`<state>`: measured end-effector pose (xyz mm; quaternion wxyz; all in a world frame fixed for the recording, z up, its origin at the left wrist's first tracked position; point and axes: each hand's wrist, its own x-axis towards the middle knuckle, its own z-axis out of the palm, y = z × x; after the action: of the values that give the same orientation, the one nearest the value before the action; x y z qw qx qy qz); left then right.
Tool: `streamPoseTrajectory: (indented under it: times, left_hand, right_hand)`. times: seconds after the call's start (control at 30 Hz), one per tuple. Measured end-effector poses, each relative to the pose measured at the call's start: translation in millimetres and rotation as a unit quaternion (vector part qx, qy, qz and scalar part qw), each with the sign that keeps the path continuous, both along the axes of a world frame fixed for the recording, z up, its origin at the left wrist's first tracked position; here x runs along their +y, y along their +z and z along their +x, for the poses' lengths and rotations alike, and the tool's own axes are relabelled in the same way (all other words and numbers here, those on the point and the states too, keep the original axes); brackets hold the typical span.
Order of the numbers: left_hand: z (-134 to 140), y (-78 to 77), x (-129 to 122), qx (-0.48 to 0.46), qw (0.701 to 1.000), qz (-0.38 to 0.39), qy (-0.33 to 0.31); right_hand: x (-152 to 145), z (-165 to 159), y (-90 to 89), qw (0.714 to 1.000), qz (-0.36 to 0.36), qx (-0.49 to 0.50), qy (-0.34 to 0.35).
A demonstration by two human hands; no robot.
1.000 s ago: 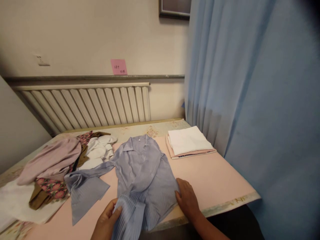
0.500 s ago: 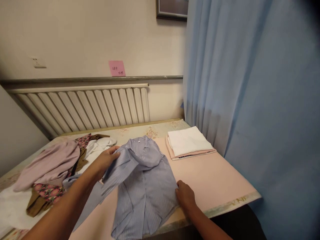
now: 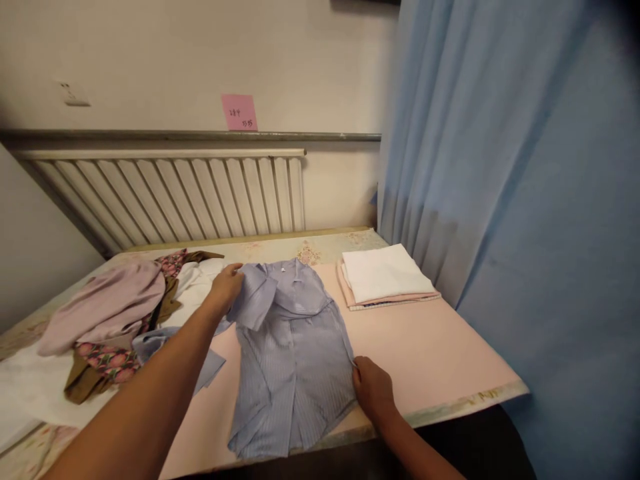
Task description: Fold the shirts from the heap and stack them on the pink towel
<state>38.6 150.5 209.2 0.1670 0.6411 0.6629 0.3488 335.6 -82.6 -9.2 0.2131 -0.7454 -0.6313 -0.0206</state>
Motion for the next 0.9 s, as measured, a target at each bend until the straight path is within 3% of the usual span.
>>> streamPoseTrajectory:
  times: [0.1, 0.17, 0.37, 0.43, 0.53, 0.6, 0.73, 0.8, 0.9]
  left_hand:
    - [-4.1, -43.9, -19.6, 0.051, 0.998, -0.032, 0.015]
    - [-1.7, -72.3, -45.7, 0.077, 0.996, -0.042, -0.017]
    - [5.2, -137.9, -162.3, 0.099, 0.975, -0.053, -0.193]
    - [-1.4, -155.3, -198.9, 0.097, 0.958, -0.002, -0.27]
    - [-15.1, -179.4, -237.0, 0.126, 0.938, 0.052, -0.32]
    - [-21.3, -191.5, -250.5, 0.172, 0.922, 0.087, -0.336]
    - [-20.5, -199.2, -259.2, 0.246, 0.897, 0.126, -0.345]
    - [-15.7, -195.9, -260.4, 0.259, 0.896, 0.121, -0.341]
    - [-9.3, -189.0, -261.4, 0.243, 0.901, 0.098, -0.346]
  right_hand:
    - [-2.3, 1.1, -5.2, 1.0, 0.025, -0.006, 0.015]
    - [-3.0, 1.1, -6.4, 0.999, 0.031, -0.001, 0.014]
    - [-4.7, 3.0, -5.1, 0.997, 0.069, 0.046, 0.011]
    - [-7.2, 1.6, -1.2, 0.992, 0.106, 0.064, 0.004]
    - [-15.2, -10.3, 9.7, 0.982, 0.169, 0.082, 0.034]
    - [-23.3, -24.8, 18.9, 0.973, 0.167, 0.091, 0.128]
    - [-40.2, -53.1, 31.8, 0.931, 0.062, 0.068, 0.354]
    - [-46.3, -60.0, 32.0, 0.915, 0.025, 0.044, 0.399]
    - [-51.7, -62.3, 27.6, 0.911, -0.007, 0.018, 0.411]
